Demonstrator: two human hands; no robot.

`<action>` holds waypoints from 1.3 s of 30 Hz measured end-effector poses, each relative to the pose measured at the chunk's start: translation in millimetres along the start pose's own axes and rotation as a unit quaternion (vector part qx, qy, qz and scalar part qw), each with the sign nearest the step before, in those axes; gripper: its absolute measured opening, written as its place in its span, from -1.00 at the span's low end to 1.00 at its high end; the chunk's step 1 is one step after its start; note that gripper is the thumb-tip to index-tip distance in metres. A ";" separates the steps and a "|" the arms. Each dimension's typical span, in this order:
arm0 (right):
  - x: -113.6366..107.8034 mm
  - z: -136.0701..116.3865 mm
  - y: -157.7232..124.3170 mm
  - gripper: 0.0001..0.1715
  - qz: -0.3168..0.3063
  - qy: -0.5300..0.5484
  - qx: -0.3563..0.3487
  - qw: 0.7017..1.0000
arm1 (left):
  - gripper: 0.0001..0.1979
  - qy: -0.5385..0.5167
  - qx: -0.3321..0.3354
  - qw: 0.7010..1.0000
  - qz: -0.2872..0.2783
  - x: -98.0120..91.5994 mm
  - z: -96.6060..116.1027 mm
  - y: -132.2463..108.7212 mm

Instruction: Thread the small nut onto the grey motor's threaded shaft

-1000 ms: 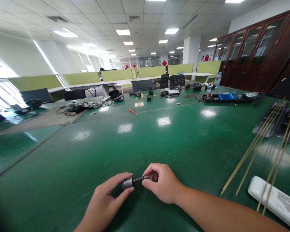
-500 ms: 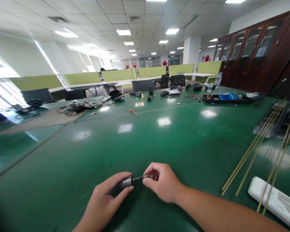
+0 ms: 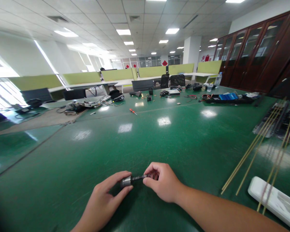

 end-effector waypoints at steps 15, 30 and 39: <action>0.3 6.1 1.7 -0.88 0.006 0.024 0.013 1.000 | -0.76 -0.003 0.016 1.000 0.020 -6.6 2.3 1.9; -0.8 9.9 3.1 -0.88 0.010 0.034 0.020 0.999 | -0.76 0.004 0.017 1.000 0.021 -6.1 2.9 3.5; -2.3 10.6 3.5 -0.88 0.009 0.045 0.021 0.999 | -0.75 -0.001 0.021 1.000 0.022 -4.6 -0.9 1.7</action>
Point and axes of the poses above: each hand's wrist, its own y-axis towards the middle knuckle, its own x-axis out of the palm, z = x × y, the point moved 9 cm from there along y, towards the middle knuckle, and after that the axes turned 12 degrees about z, right-handed, at the moved point
